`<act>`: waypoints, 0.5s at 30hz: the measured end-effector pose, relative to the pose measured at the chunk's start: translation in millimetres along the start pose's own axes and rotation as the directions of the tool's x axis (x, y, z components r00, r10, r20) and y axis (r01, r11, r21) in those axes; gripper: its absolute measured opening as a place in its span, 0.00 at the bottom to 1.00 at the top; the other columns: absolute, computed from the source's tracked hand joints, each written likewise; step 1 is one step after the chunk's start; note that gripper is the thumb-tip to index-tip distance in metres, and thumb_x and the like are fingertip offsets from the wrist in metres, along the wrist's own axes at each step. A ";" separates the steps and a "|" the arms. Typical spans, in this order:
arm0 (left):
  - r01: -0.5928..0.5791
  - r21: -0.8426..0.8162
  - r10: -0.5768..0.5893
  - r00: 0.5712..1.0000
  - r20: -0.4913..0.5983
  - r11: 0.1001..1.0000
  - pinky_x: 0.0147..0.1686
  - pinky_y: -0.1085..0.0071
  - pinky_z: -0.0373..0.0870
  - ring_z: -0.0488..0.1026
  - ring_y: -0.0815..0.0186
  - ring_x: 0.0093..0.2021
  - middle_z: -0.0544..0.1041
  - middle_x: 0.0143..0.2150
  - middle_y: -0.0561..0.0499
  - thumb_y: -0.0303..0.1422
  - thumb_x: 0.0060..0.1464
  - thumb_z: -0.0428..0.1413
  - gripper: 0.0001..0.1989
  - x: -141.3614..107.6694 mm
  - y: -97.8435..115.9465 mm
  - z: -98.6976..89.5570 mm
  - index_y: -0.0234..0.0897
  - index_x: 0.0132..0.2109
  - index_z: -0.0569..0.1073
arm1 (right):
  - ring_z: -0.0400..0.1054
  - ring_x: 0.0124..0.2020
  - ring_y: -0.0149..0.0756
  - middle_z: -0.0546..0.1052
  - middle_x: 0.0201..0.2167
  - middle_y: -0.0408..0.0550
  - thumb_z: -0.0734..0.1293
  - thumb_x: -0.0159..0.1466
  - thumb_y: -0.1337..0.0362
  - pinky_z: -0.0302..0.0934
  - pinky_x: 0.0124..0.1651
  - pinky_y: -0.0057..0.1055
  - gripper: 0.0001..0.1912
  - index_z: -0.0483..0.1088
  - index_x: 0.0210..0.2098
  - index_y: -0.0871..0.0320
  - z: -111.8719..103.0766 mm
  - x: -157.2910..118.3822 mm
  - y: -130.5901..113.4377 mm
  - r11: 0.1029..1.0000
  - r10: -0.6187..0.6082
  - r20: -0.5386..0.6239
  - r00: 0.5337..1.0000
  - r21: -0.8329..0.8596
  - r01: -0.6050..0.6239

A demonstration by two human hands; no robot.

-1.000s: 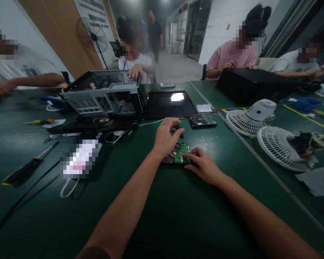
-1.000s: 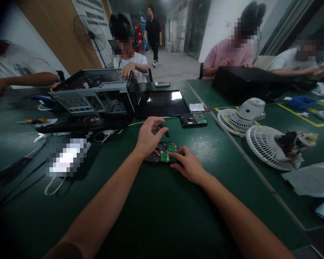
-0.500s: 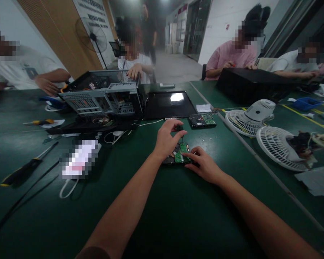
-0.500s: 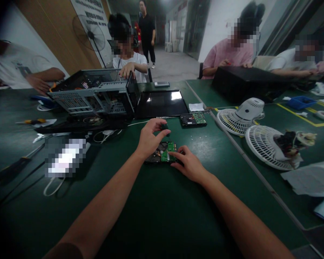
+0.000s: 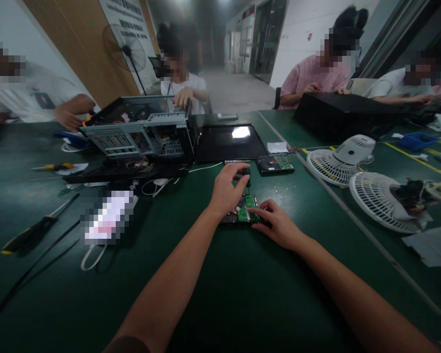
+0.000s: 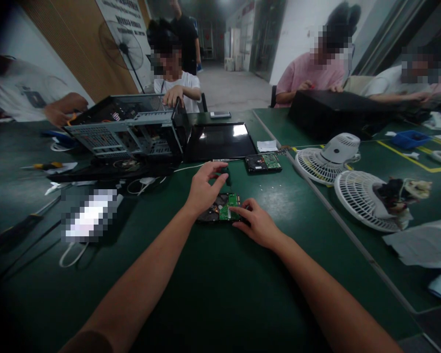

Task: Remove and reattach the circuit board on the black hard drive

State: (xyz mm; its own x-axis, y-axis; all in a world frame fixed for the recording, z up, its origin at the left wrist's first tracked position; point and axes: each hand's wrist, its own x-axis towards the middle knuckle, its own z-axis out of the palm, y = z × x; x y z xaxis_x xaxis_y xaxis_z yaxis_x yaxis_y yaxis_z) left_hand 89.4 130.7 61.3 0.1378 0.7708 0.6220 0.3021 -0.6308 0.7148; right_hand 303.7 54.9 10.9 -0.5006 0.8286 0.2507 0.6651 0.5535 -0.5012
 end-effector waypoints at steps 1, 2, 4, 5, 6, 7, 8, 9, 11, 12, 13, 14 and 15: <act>0.003 -0.012 -0.003 1.000 0.002 1.000 0.46 0.64 0.78 0.76 0.63 0.48 0.77 0.51 0.48 0.28 0.62 0.59 0.13 0.0 0.8 0.4 0.43 0.53 0.75 | 0.70 0.42 0.42 0.68 0.50 0.54 0.69 0.68 0.58 0.72 0.46 0.48 0.24 0.70 0.63 0.43 -0.1 0.0 -0.3 1.000 0.001 -0.003 1.000 -0.001 -0.001; 0.005 -0.027 -0.005 1.000 0.004 1.000 0.45 0.65 0.78 0.76 0.63 0.48 0.78 0.51 0.48 0.29 0.62 0.60 0.12 0.0 1.9 0.7 0.43 0.52 0.75 | 0.70 0.42 0.42 0.68 0.50 0.54 0.69 0.68 0.58 0.72 0.46 0.48 0.24 0.70 0.63 0.43 -0.3 0.0 -0.5 1.000 0.001 -0.006 1.000 0.000 -0.001; 0.009 -0.050 -0.008 1.000 0.008 0.999 0.45 0.66 0.78 0.77 0.64 0.45 0.78 0.48 0.50 0.31 0.61 0.61 0.10 0.3 4.2 0.4 0.43 0.50 0.75 | 0.69 0.42 0.43 0.68 0.50 0.54 0.69 0.68 0.58 0.72 0.46 0.48 0.24 0.70 0.63 0.44 -0.7 0.0 -1.0 1.000 -0.003 -0.005 1.000 0.004 0.003; 0.010 -0.056 -0.009 1.000 0.016 0.998 0.44 0.66 0.78 0.77 0.65 0.44 0.79 0.47 0.50 0.31 0.61 0.61 0.09 0.6 5.2 -0.1 0.43 0.48 0.76 | 0.69 0.42 0.43 0.68 0.50 0.54 0.68 0.68 0.57 0.72 0.47 0.48 0.23 0.70 0.63 0.44 -0.8 0.1 -1.2 1.000 -0.006 -0.001 1.000 0.004 0.006; 0.013 -0.058 -0.011 1.000 0.024 0.998 0.44 0.66 0.78 0.77 0.65 0.44 0.79 0.46 0.51 0.31 0.61 0.61 0.07 0.8 5.8 -0.6 0.43 0.47 0.76 | 0.69 0.42 0.43 0.68 0.50 0.54 0.68 0.69 0.57 0.72 0.47 0.48 0.23 0.70 0.63 0.44 -1.0 0.1 -1.4 1.000 -0.009 0.004 1.000 0.003 0.009; 0.019 -0.061 -0.017 0.999 0.031 0.998 0.45 0.66 0.78 0.77 0.65 0.44 0.80 0.45 0.51 0.30 0.62 0.61 0.07 1.0 6.1 -1.1 0.43 0.47 0.75 | 0.70 0.42 0.42 0.68 0.50 0.54 0.68 0.69 0.57 0.72 0.47 0.48 0.23 0.70 0.63 0.44 -1.0 0.1 -1.4 1.000 -0.009 0.006 1.000 0.001 0.009; 0.028 -0.070 -0.026 0.999 0.034 0.997 0.45 0.65 0.78 0.78 0.65 0.44 0.80 0.45 0.51 0.30 0.62 0.61 0.08 1.0 6.0 -1.4 0.43 0.48 0.75 | 0.70 0.42 0.42 0.68 0.50 0.54 0.68 0.69 0.57 0.72 0.47 0.47 0.23 0.70 0.63 0.45 -1.0 0.1 -1.4 1.000 -0.008 0.006 1.000 -0.002 0.008; 0.039 -0.084 -0.037 0.999 0.029 0.996 0.46 0.65 0.78 0.78 0.65 0.44 0.80 0.46 0.50 0.30 0.61 0.61 0.10 1.0 5.6 -1.4 0.43 0.49 0.74 | 0.70 0.42 0.42 0.68 0.50 0.54 0.68 0.69 0.57 0.72 0.47 0.47 0.23 0.70 0.63 0.45 -1.0 0.1 -1.4 1.000 -0.004 0.006 1.000 -0.004 0.004; 0.054 -0.112 -0.053 0.998 0.017 0.992 0.46 0.64 0.78 0.79 0.65 0.44 0.81 0.46 0.50 0.29 0.61 0.61 0.12 0.4 4.3 -0.8 0.43 0.51 0.72 | 0.70 0.42 0.42 0.68 0.50 0.54 0.68 0.69 0.57 0.72 0.46 0.47 0.23 0.70 0.63 0.45 -0.7 0.2 -1.2 1.000 0.003 0.006 1.000 -0.006 -0.003; 0.056 -0.114 -0.055 0.998 0.015 0.992 0.47 0.63 0.78 0.79 0.65 0.44 0.81 0.46 0.50 0.30 0.61 0.62 0.13 0.1 3.7 -0.3 0.43 0.51 0.71 | 0.70 0.42 0.42 0.68 0.50 0.54 0.68 0.69 0.57 0.72 0.46 0.47 0.23 0.70 0.63 0.45 -0.6 0.2 -1.0 1.000 0.004 0.010 1.000 -0.006 -0.004; 0.053 -0.107 -0.052 0.999 0.017 0.993 0.47 0.63 0.78 0.79 0.65 0.44 0.81 0.46 0.50 0.30 0.61 0.62 0.12 -0.3 3.2 0.2 0.43 0.50 0.71 | 0.69 0.42 0.42 0.68 0.50 0.54 0.68 0.69 0.57 0.72 0.46 0.47 0.23 0.70 0.63 0.45 -0.5 0.3 -0.9 1.000 0.004 0.013 1.000 -0.007 -0.004; 0.048 -0.092 -0.047 0.999 0.018 0.995 0.47 0.63 0.78 0.80 0.65 0.44 0.81 0.46 0.50 0.30 0.61 0.61 0.11 -0.6 3.0 0.5 0.42 0.49 0.72 | 0.69 0.42 0.42 0.67 0.50 0.54 0.68 0.69 0.57 0.72 0.46 0.47 0.23 0.70 0.63 0.45 -0.5 0.4 -0.9 1.000 0.004 0.015 1.000 -0.008 -0.004; 0.043 -0.076 -0.042 0.999 0.019 0.996 0.47 0.63 0.78 0.80 0.65 0.44 0.81 0.46 0.50 0.30 0.62 0.61 0.10 -0.9 3.0 0.7 0.42 0.49 0.72 | 0.69 0.42 0.42 0.67 0.50 0.54 0.68 0.69 0.57 0.72 0.47 0.48 0.23 0.70 0.63 0.45 -0.6 0.5 -0.9 1.000 0.004 0.015 1.000 -0.009 -0.004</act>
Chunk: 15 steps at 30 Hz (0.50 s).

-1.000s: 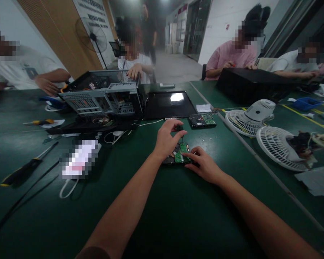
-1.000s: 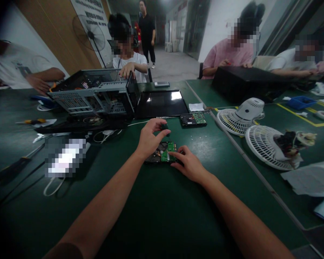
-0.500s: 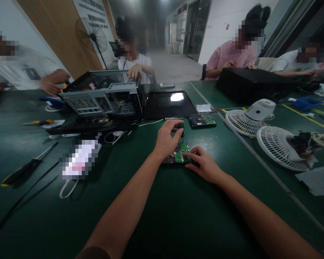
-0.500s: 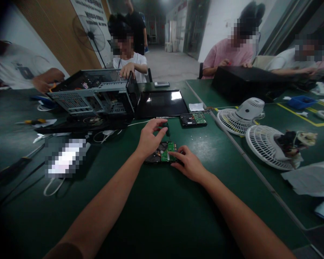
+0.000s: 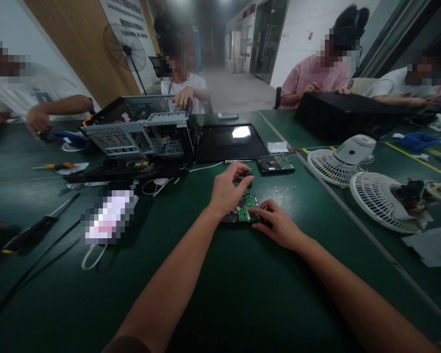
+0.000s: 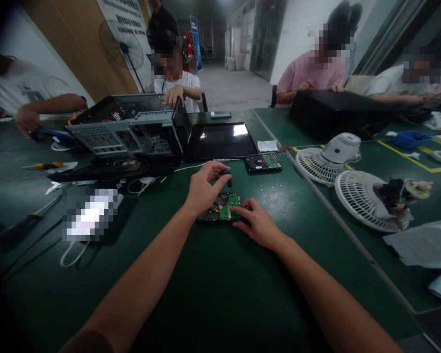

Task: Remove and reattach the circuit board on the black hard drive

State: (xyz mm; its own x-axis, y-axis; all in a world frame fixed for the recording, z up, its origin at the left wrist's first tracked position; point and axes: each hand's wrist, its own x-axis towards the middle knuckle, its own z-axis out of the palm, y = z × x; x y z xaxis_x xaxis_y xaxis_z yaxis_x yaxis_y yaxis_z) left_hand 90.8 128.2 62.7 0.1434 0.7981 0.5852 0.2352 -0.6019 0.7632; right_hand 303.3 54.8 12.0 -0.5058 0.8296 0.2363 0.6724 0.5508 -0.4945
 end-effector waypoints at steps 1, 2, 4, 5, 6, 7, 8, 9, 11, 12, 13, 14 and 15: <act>-0.003 0.012 0.003 1.000 -0.001 1.000 0.47 0.63 0.78 0.80 0.65 0.44 0.81 0.46 0.50 0.30 0.62 0.61 0.09 -0.2 0.1 0.0 0.43 0.49 0.72 | 0.69 0.42 0.43 0.67 0.50 0.54 0.68 0.69 0.57 0.72 0.47 0.48 0.23 0.70 0.63 0.45 -0.2 0.1 -0.1 1.000 0.000 0.000 1.000 -0.003 0.000; -0.004 0.019 0.004 1.000 -0.004 1.000 0.46 0.64 0.78 0.80 0.65 0.44 0.81 0.46 0.51 0.30 0.62 0.61 0.09 -0.2 0.3 -0.1 0.43 0.49 0.72 | 0.69 0.42 0.43 0.67 0.50 0.54 0.68 0.69 0.57 0.72 0.47 0.48 0.23 0.70 0.63 0.45 -0.4 0.2 -0.3 1.000 -0.001 -0.002 1.000 -0.006 0.001; -0.006 0.028 0.006 1.000 -0.005 1.000 0.45 0.65 0.78 0.80 0.65 0.44 0.81 0.46 0.51 0.31 0.62 0.61 0.09 -0.1 0.8 -0.6 0.43 0.49 0.73 | 0.69 0.43 0.43 0.67 0.50 0.54 0.68 0.69 0.57 0.71 0.48 0.48 0.23 0.70 0.63 0.45 -1.0 0.2 -0.7 1.000 0.000 -0.001 1.000 -0.012 0.000; -0.006 0.034 0.006 1.000 -0.006 0.999 0.44 0.66 0.78 0.80 0.65 0.44 0.81 0.45 0.51 0.31 0.62 0.61 0.10 0.0 1.0 -0.9 0.43 0.49 0.73 | 0.69 0.43 0.43 0.67 0.50 0.54 0.68 0.69 0.57 0.71 0.48 0.48 0.23 0.71 0.63 0.46 -1.2 0.1 -0.8 1.000 0.000 0.000 1.000 -0.013 0.000; -0.010 0.043 0.010 1.000 -0.009 0.999 0.44 0.66 0.78 0.80 0.65 0.43 0.81 0.45 0.51 0.31 0.62 0.61 0.09 0.2 1.2 -1.1 0.43 0.49 0.73 | 0.69 0.44 0.44 0.67 0.50 0.54 0.68 0.69 0.57 0.71 0.48 0.48 0.23 0.71 0.63 0.46 -1.2 0.0 -0.8 1.000 0.001 0.000 1.000 -0.014 -0.001; -0.016 0.053 0.017 1.000 -0.012 0.998 0.44 0.67 0.78 0.79 0.65 0.43 0.81 0.45 0.51 0.31 0.62 0.61 0.09 0.3 1.3 -1.2 0.43 0.49 0.73 | 0.69 0.44 0.44 0.67 0.50 0.54 0.68 0.69 0.57 0.71 0.48 0.47 0.23 0.71 0.63 0.47 -1.1 -0.2 -0.5 1.000 0.001 0.000 1.000 -0.014 -0.001; -0.024 0.064 0.025 1.000 -0.014 0.998 0.43 0.67 0.78 0.79 0.65 0.43 0.80 0.45 0.51 0.31 0.62 0.61 0.09 0.5 1.5 -1.2 0.42 0.48 0.73 | 0.69 0.44 0.43 0.67 0.50 0.54 0.68 0.69 0.57 0.71 0.48 0.47 0.23 0.70 0.63 0.46 -0.8 -0.4 -0.1 1.000 0.001 -0.002 1.000 -0.015 -0.001; -0.033 0.075 0.034 0.999 -0.015 0.997 0.43 0.68 0.78 0.79 0.65 0.43 0.80 0.46 0.51 0.30 0.62 0.61 0.08 0.6 1.6 -1.2 0.42 0.48 0.73 | 0.69 0.44 0.43 0.67 0.50 0.54 0.68 0.69 0.57 0.71 0.49 0.47 0.24 0.70 0.63 0.46 -0.2 -0.6 0.5 1.000 -0.001 -0.002 1.000 -0.017 0.001; -0.050 0.092 0.051 0.999 -0.014 0.994 0.42 0.69 0.78 0.79 0.65 0.44 0.79 0.46 0.50 0.29 0.63 0.59 0.08 0.7 2.0 -1.2 0.41 0.49 0.74 | 0.68 0.43 0.42 0.67 0.50 0.53 0.68 0.69 0.57 0.71 0.49 0.47 0.24 0.70 0.64 0.45 1.0 -1.0 1.9 1.000 -0.008 -0.002 1.000 -0.017 0.008; -0.057 0.098 0.059 0.998 -0.013 0.994 0.41 0.69 0.78 0.78 0.65 0.44 0.79 0.47 0.50 0.28 0.63 0.58 0.09 0.7 2.3 -1.2 0.41 0.49 0.74 | 0.68 0.44 0.42 0.67 0.50 0.53 0.68 0.69 0.57 0.71 0.49 0.47 0.24 0.69 0.64 0.45 1.6 -1.1 2.4 1.000 -0.011 -0.002 1.000 -0.015 0.011; -0.064 0.102 0.066 0.998 -0.012 0.993 0.42 0.69 0.78 0.78 0.66 0.43 0.79 0.47 0.50 0.28 0.63 0.57 0.09 0.8 2.6 -1.4 0.41 0.50 0.74 | 0.68 0.44 0.42 0.67 0.50 0.53 0.68 0.69 0.57 0.71 0.50 0.47 0.23 0.69 0.64 0.46 2.1 -1.1 2.7 1.000 -0.013 -0.002 1.000 -0.012 0.013; -0.072 0.105 0.073 0.997 -0.008 0.992 0.42 0.69 0.79 0.78 0.66 0.43 0.79 0.47 0.50 0.27 0.63 0.57 0.09 0.8 2.9 -1.7 0.41 0.50 0.74 | 0.68 0.44 0.42 0.67 0.50 0.53 0.68 0.69 0.57 0.71 0.50 0.47 0.23 0.70 0.64 0.46 2.3 -1.1 2.7 1.000 -0.014 -0.003 1.000 -0.010 0.014; -0.078 0.108 0.079 0.997 -0.002 0.991 0.43 0.68 0.79 0.78 0.66 0.43 0.79 0.47 0.50 0.27 0.63 0.57 0.09 0.8 3.3 -2.0 0.41 0.50 0.74 | 0.68 0.44 0.42 0.67 0.50 0.54 0.68 0.69 0.57 0.71 0.50 0.47 0.23 0.70 0.63 0.46 2.4 -1.0 2.6 1.000 -0.013 -0.003 1.000 -0.010 0.013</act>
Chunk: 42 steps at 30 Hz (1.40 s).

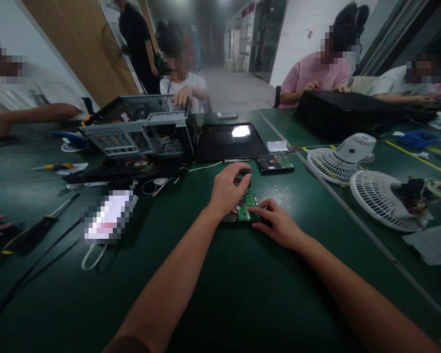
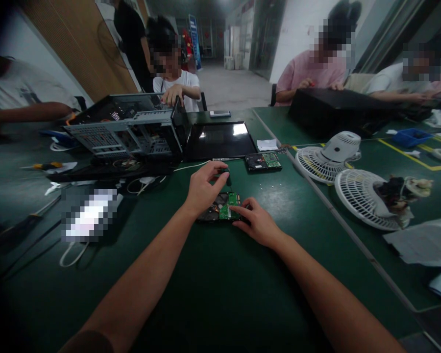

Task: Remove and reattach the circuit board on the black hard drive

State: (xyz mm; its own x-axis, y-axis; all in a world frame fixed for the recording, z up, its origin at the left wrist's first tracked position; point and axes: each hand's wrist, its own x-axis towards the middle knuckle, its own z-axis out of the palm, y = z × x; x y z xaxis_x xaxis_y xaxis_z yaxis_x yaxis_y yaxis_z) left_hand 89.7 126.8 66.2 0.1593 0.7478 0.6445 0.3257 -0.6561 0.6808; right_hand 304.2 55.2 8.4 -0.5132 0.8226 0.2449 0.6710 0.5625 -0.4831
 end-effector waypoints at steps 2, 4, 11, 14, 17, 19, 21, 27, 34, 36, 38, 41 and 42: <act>-0.014 0.003 0.014 1.000 0.004 1.000 0.44 0.68 0.79 0.77 0.66 0.44 0.79 0.47 0.50 0.27 0.64 0.57 0.09 0.2 0.7 -0.8 0.41 0.50 0.74 | 0.68 0.43 0.41 0.67 0.50 0.54 0.68 0.69 0.57 0.71 0.49 0.47 0.23 0.70 0.63 0.46 -0.3 0.2 -0.6 1.000 0.002 -0.001 1.000 -0.004 -0.002; -0.025 0.006 0.025 1.000 -0.005 1.000 0.43 0.68 0.79 0.77 0.66 0.45 0.79 0.47 0.50 0.27 0.63 0.58 0.09 0.5 1.2 -1.4 0.42 0.50 0.75 | 0.68 0.43 0.42 0.67 0.50 0.53 0.68 0.69 0.57 0.71 0.50 0.48 0.23 0.69 0.64 0.45 -0.9 0.3 -1.2 1.000 0.002 0.001 1.000 -0.010 -0.002; -0.037 0.052 0.042 0.995 -0.089 0.998 0.41 0.70 0.78 0.76 0.65 0.45 0.77 0.46 0.49 0.30 0.62 0.62 0.05 1.9 0.0 -2.4 0.41 0.46 0.78 | 0.68 0.42 0.41 0.66 0.51 0.54 0.68 0.69 0.56 0.71 0.49 0.47 0.24 0.69 0.64 0.47 -1.0 0.2 -0.7 1.000 0.014 0.015 1.000 -0.009 -0.014; -0.047 0.077 0.056 0.992 -0.111 0.996 0.44 0.67 0.78 0.76 0.65 0.46 0.77 0.46 0.49 0.28 0.62 0.62 0.07 2.7 -1.1 -3.2 0.42 0.46 0.80 | 0.68 0.43 0.41 0.67 0.50 0.54 0.68 0.69 0.57 0.71 0.49 0.47 0.23 0.70 0.63 0.46 -1.0 0.6 -0.5 1.000 0.002 0.002 1.000 -0.012 -0.002; -0.080 0.096 0.089 0.992 -0.094 0.992 0.50 0.62 0.77 0.77 0.64 0.47 0.80 0.46 0.50 0.26 0.63 0.60 0.10 3.1 -0.6 -3.2 0.43 0.48 0.80 | 0.68 0.42 0.41 0.67 0.50 0.54 0.68 0.69 0.57 0.71 0.49 0.47 0.23 0.70 0.63 0.46 -1.2 0.9 -0.7 1.000 0.001 -0.001 1.000 -0.004 -0.001; -0.099 0.078 0.105 0.992 -0.074 0.992 0.52 0.60 0.77 0.78 0.64 0.49 0.81 0.48 0.50 0.25 0.64 0.58 0.11 2.8 0.1 -2.6 0.43 0.49 0.79 | 0.68 0.42 0.41 0.67 0.50 0.54 0.68 0.69 0.57 0.71 0.49 0.47 0.23 0.70 0.63 0.46 -1.2 0.8 -0.9 1.000 0.003 0.002 1.000 0.003 -0.003; -0.107 0.044 0.110 0.992 -0.064 0.993 0.53 0.60 0.78 0.78 0.63 0.51 0.81 0.50 0.50 0.26 0.64 0.58 0.10 1.9 0.1 -1.2 0.43 0.50 0.79 | 0.69 0.43 0.41 0.67 0.50 0.54 0.68 0.69 0.57 0.71 0.48 0.47 0.23 0.70 0.63 0.46 -1.1 0.7 -0.9 1.000 0.005 0.004 1.000 0.007 -0.005; -0.051 -0.030 0.049 0.998 -0.048 0.998 0.53 0.59 0.80 0.80 0.62 0.49 0.81 0.53 0.49 0.31 0.62 0.62 0.10 -2.3 -4.7 5.2 0.41 0.50 0.76 | 0.69 0.43 0.42 0.67 0.51 0.54 0.69 0.69 0.57 0.71 0.49 0.47 0.24 0.70 0.64 0.45 -0.3 0.0 0.3 1.000 0.010 -0.004 1.000 -0.001 -0.010; -0.018 -0.045 0.011 0.989 -0.149 0.999 0.44 0.65 0.81 0.77 0.63 0.50 0.76 0.49 0.47 0.31 0.57 0.66 0.10 -3.2 -4.5 8.6 0.39 0.44 0.75 | 0.69 0.42 0.41 0.67 0.51 0.54 0.68 0.69 0.57 0.71 0.49 0.47 0.23 0.70 0.63 0.46 -0.5 -0.3 -0.5 1.000 0.014 0.005 1.000 0.002 -0.014; -0.005 -0.031 0.000 0.988 -0.154 0.999 0.43 0.66 0.81 0.77 0.63 0.48 0.76 0.46 0.49 0.31 0.57 0.66 0.10 -3.6 -3.7 8.5 0.40 0.43 0.74 | 0.69 0.42 0.40 0.66 0.51 0.54 0.68 0.69 0.57 0.71 0.49 0.47 0.24 0.70 0.64 0.47 -0.7 -0.4 -0.8 1.000 0.014 0.011 1.000 0.001 -0.014; 0.007 -0.005 -0.008 0.990 -0.137 1.000 0.45 0.64 0.80 0.77 0.63 0.46 0.78 0.44 0.50 0.32 0.58 0.66 0.10 -4.0 -2.8 8.1 0.40 0.44 0.74 | 0.69 0.42 0.40 0.66 0.51 0.54 0.68 0.69 0.57 0.71 0.49 0.47 0.24 0.70 0.64 0.48 -0.8 -0.4 -0.9 1.000 0.010 0.010 1.000 0.003 -0.010; 0.008 0.046 -0.004 0.995 -0.096 0.999 0.48 0.61 0.78 0.78 0.63 0.43 0.80 0.44 0.51 0.32 0.60 0.64 0.10 -3.8 -1.1 6.7 0.42 0.47 0.75 | 0.69 0.42 0.41 0.66 0.51 0.54 0.68 0.69 0.57 0.71 0.48 0.46 0.23 0.70 0.63 0.49 -0.8 -0.1 -0.9 1.000 0.006 0.001 1.000 0.010 -0.006; -0.004 0.054 0.009 0.996 -0.088 0.999 0.48 0.62 0.78 0.78 0.63 0.44 0.80 0.45 0.51 0.32 0.60 0.63 0.09 -3.5 -0.3 6.1 0.42 0.48 0.75 | 0.69 0.43 0.41 0.66 0.51 0.54 0.68 0.69 0.57 0.71 0.48 0.46 0.23 0.70 0.63 0.49 -0.9 0.0 -0.8 1.000 0.005 0.000 1.000 0.011 -0.005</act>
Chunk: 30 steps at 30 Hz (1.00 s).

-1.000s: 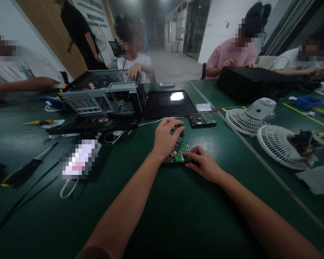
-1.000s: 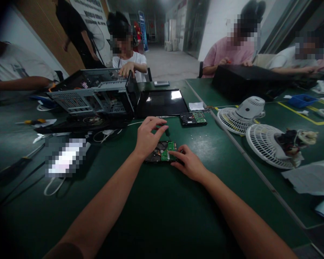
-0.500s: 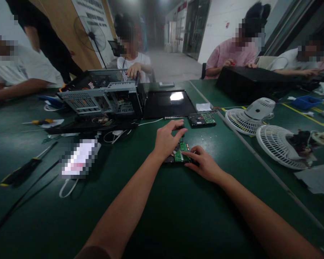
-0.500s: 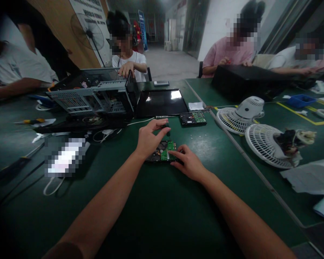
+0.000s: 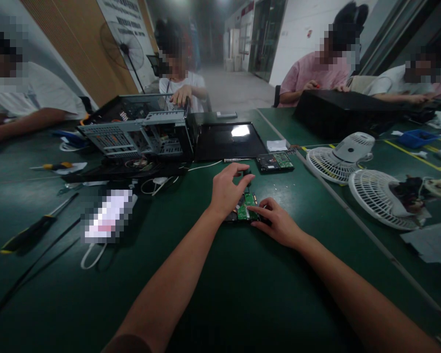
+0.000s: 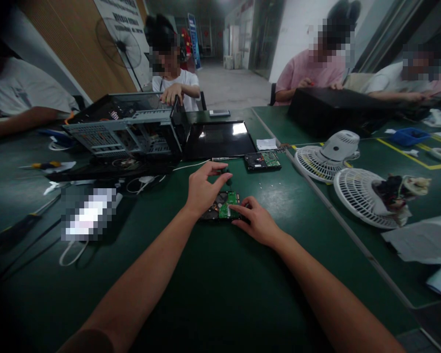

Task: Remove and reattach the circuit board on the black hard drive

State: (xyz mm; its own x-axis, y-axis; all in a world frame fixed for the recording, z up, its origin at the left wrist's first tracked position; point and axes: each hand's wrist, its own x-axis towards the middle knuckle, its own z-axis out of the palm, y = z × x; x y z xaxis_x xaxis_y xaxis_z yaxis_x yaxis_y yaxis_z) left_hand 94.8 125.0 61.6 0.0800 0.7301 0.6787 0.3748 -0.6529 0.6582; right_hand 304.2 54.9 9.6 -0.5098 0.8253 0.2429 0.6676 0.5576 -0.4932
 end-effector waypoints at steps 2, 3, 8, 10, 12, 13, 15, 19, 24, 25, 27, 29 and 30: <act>-0.031 -0.002 0.031 0.999 0.004 1.000 0.47 0.64 0.78 0.78 0.64 0.46 0.80 0.47 0.50 0.30 0.62 0.62 0.09 0.9 1.4 -1.1 0.42 0.49 0.76 | 0.69 0.44 0.42 0.66 0.50 0.54 0.68 0.69 0.57 0.71 0.49 0.46 0.23 0.70 0.63 0.49 -0.2 0.3 0.1 1.000 -0.005 -0.004 1.000 -0.002 0.005; -0.043 -0.003 0.043 0.999 0.002 0.999 0.46 0.65 0.78 0.77 0.64 0.47 0.79 0.47 0.50 0.29 0.62 0.61 0.08 1.3 2.0 -1.5 0.42 0.49 0.76 | 0.68 0.44 0.42 0.67 0.50 0.54 0.68 0.69 0.57 0.71 0.49 0.46 0.23 0.70 0.63 0.48 -0.3 0.4 0.1 1.000 -0.008 -0.007 1.000 -0.002 0.008; -0.033 0.020 0.033 0.999 -0.001 0.999 0.41 0.67 0.77 0.76 0.65 0.44 0.77 0.46 0.49 0.29 0.63 0.60 0.09 2.4 2.5 -3.0 0.42 0.51 0.76 | 0.69 0.43 0.42 0.68 0.49 0.53 0.69 0.68 0.57 0.71 0.48 0.48 0.23 0.71 0.62 0.46 -1.0 0.7 -0.4 1.000 -0.004 -0.015 1.000 -0.004 0.004; -0.027 0.028 0.027 0.999 -0.020 0.999 0.40 0.68 0.77 0.76 0.65 0.43 0.77 0.44 0.49 0.31 0.62 0.62 0.08 2.7 2.1 -3.8 0.41 0.48 0.76 | 0.69 0.43 0.43 0.68 0.49 0.53 0.69 0.68 0.57 0.71 0.48 0.48 0.24 0.70 0.63 0.45 -1.2 0.8 -0.6 1.000 -0.003 -0.010 1.000 -0.006 0.003; -0.020 0.036 0.022 0.999 -0.044 0.999 0.39 0.68 0.76 0.75 0.65 0.42 0.77 0.43 0.50 0.32 0.61 0.63 0.05 3.4 1.9 -5.0 0.41 0.45 0.77 | 0.69 0.43 0.42 0.68 0.50 0.53 0.68 0.68 0.57 0.71 0.49 0.48 0.24 0.70 0.63 0.45 -1.3 0.8 -0.6 1.000 0.000 -0.006 1.000 -0.006 0.000; -0.017 0.038 0.019 0.999 -0.050 0.999 0.39 0.68 0.76 0.75 0.65 0.42 0.77 0.43 0.50 0.31 0.61 0.63 0.04 3.8 1.8 -5.6 0.41 0.44 0.77 | 0.69 0.43 0.42 0.68 0.50 0.54 0.68 0.69 0.57 0.71 0.49 0.48 0.24 0.70 0.63 0.46 -1.3 0.9 -0.6 1.000 0.001 -0.004 1.000 -0.004 -0.001; -0.017 0.037 0.019 0.999 -0.049 0.999 0.39 0.69 0.76 0.76 0.66 0.41 0.77 0.44 0.49 0.30 0.62 0.62 0.04 4.7 1.5 -6.5 0.40 0.44 0.78 | 0.69 0.43 0.41 0.67 0.50 0.54 0.68 0.69 0.57 0.70 0.49 0.47 0.24 0.70 0.63 0.47 -1.3 1.0 -0.6 1.000 0.001 -0.001 1.000 -0.003 -0.001; -0.056 0.029 0.056 0.998 -0.008 0.998 0.44 0.66 0.77 0.77 0.66 0.44 0.78 0.45 0.49 0.28 0.64 0.59 0.07 5.3 0.5 -6.2 0.41 0.49 0.77 | 0.69 0.43 0.41 0.67 0.50 0.54 0.68 0.69 0.57 0.70 0.50 0.47 0.23 0.70 0.64 0.46 -1.3 0.8 -1.2 1.000 0.003 0.003 1.000 -0.012 -0.003; -0.064 -0.002 0.064 0.998 0.010 0.998 0.47 0.64 0.78 0.78 0.64 0.45 0.80 0.46 0.49 0.30 0.64 0.60 0.07 3.9 0.6 -3.6 0.41 0.49 0.77 | 0.69 0.43 0.42 0.67 0.50 0.54 0.68 0.69 0.57 0.71 0.48 0.47 0.23 0.70 0.63 0.46 -1.7 0.2 -2.2 1.000 0.014 0.005 1.000 -0.006 -0.014; -0.070 -0.003 0.070 0.998 0.010 0.998 0.46 0.64 0.78 0.77 0.64 0.46 0.80 0.46 0.49 0.30 0.63 0.61 0.07 3.7 0.8 -3.5 0.41 0.48 0.77 | 0.69 0.43 0.42 0.67 0.50 0.54 0.68 0.69 0.57 0.71 0.48 0.47 0.23 0.70 0.63 0.45 -1.8 0.2 -2.3 1.000 0.015 0.003 1.000 -0.005 -0.015; -0.082 0.009 0.082 0.997 -0.006 0.997 0.47 0.64 0.78 0.77 0.64 0.47 0.79 0.46 0.49 0.29 0.63 0.61 0.06 3.7 0.6 -3.8 0.40 0.47 0.78 | 0.69 0.43 0.42 0.67 0.50 0.54 0.68 0.69 0.57 0.71 0.48 0.47 0.23 0.70 0.63 0.45 -1.8 0.4 -2.2 1.000 0.014 0.002 1.000 -0.004 -0.014; -0.090 0.045 0.092 0.995 -0.043 0.995 0.48 0.64 0.77 0.76 0.64 0.47 0.77 0.47 0.48 0.28 0.62 0.61 0.07 3.9 -0.2 -4.4 0.41 0.47 0.79 | 0.69 0.42 0.42 0.68 0.50 0.54 0.68 0.69 0.57 0.71 0.48 0.47 0.23 0.70 0.63 0.45 -1.6 0.5 -1.9 1.000 0.011 0.001 1.000 -0.001 -0.011; -0.092 0.068 0.096 0.993 -0.061 0.993 0.49 0.63 0.77 0.75 0.64 0.47 0.77 0.47 0.48 0.28 0.62 0.61 0.07 4.1 -0.9 -4.8 0.42 0.47 0.79 | 0.69 0.42 0.42 0.68 0.50 0.54 0.68 0.69 0.57 0.72 0.47 0.47 0.23 0.71 0.63 0.45 -1.5 0.6 -1.8 1.000 0.011 0.000 1.000 -0.001 -0.011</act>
State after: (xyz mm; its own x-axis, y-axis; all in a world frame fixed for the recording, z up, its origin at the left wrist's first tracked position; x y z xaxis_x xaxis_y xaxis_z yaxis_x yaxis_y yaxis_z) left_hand 90.4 127.5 65.3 0.0589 0.6502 0.7575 0.4277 -0.7020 0.5694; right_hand 303.5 54.5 11.9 -0.5025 0.8313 0.2375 0.6737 0.5487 -0.4950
